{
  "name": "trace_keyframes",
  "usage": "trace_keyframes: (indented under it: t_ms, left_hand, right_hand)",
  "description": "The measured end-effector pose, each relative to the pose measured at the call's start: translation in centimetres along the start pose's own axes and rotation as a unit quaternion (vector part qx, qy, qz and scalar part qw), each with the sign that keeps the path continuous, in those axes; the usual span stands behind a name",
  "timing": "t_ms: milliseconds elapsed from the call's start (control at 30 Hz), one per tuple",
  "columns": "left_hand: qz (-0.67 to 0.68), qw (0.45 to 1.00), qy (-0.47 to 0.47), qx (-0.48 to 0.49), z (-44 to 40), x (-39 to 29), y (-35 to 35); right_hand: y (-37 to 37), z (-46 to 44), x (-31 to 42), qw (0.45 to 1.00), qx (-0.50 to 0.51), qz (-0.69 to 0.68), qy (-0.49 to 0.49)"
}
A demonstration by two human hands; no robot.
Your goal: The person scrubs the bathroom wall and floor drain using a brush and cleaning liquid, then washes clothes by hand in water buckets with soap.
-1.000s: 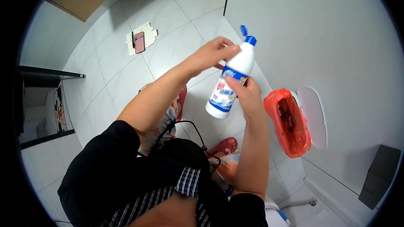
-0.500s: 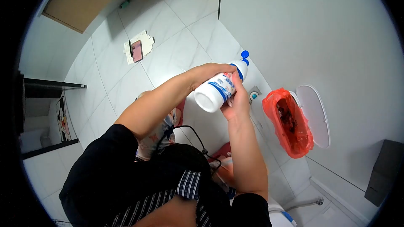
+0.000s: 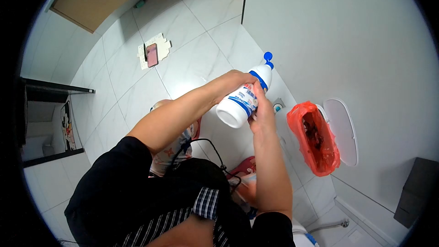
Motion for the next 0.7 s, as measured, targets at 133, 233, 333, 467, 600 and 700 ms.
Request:
trace_keyframes:
  t_ms: [133,233,333,467,600,700]
  left_hand:
    - [-0.04,0.999,-0.01,-0.02,0.2,0.3,-0.3]
    - [-0.071,0.996,-0.011,-0.048,0.5,0.3,-1.3]
    - [-0.254,0.964,-0.007,-0.079,0.3,-0.2,-3.3]
    - [-0.176,0.984,-0.02,-0.023,1.7,-0.5,-4.6]
    - [-0.161,0.987,-0.01,-0.022,1.7,-0.4,-5.8]
    - [-0.157,0.98,-0.049,-0.111,2.7,-0.3,-7.0]
  right_hand:
    - [-0.3,0.3,-0.3,1.0,-0.029,-0.003,-0.009]
    - [0.6,0.4,-0.6,1.0,-0.024,-0.004,-0.008]
    - [2.1,0.4,-1.1,0.998,-0.027,0.051,0.036]
    - [2.7,-0.3,-2.1,0.99,0.012,0.13,0.06]
    - [5.0,0.4,-2.3,0.991,0.029,0.127,0.04]
    - [4.6,-1.3,-3.7,0.991,0.009,0.126,0.052]
Point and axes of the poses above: each hand's wrist, its own z-axis away from the middle knuckle, its own y-axis out of the palm, x = y × z, the point moved 4 cm from there along -z, towards the middle knuckle, and after that the axes turned 9 degrees about -z, right-handed, at the moved point
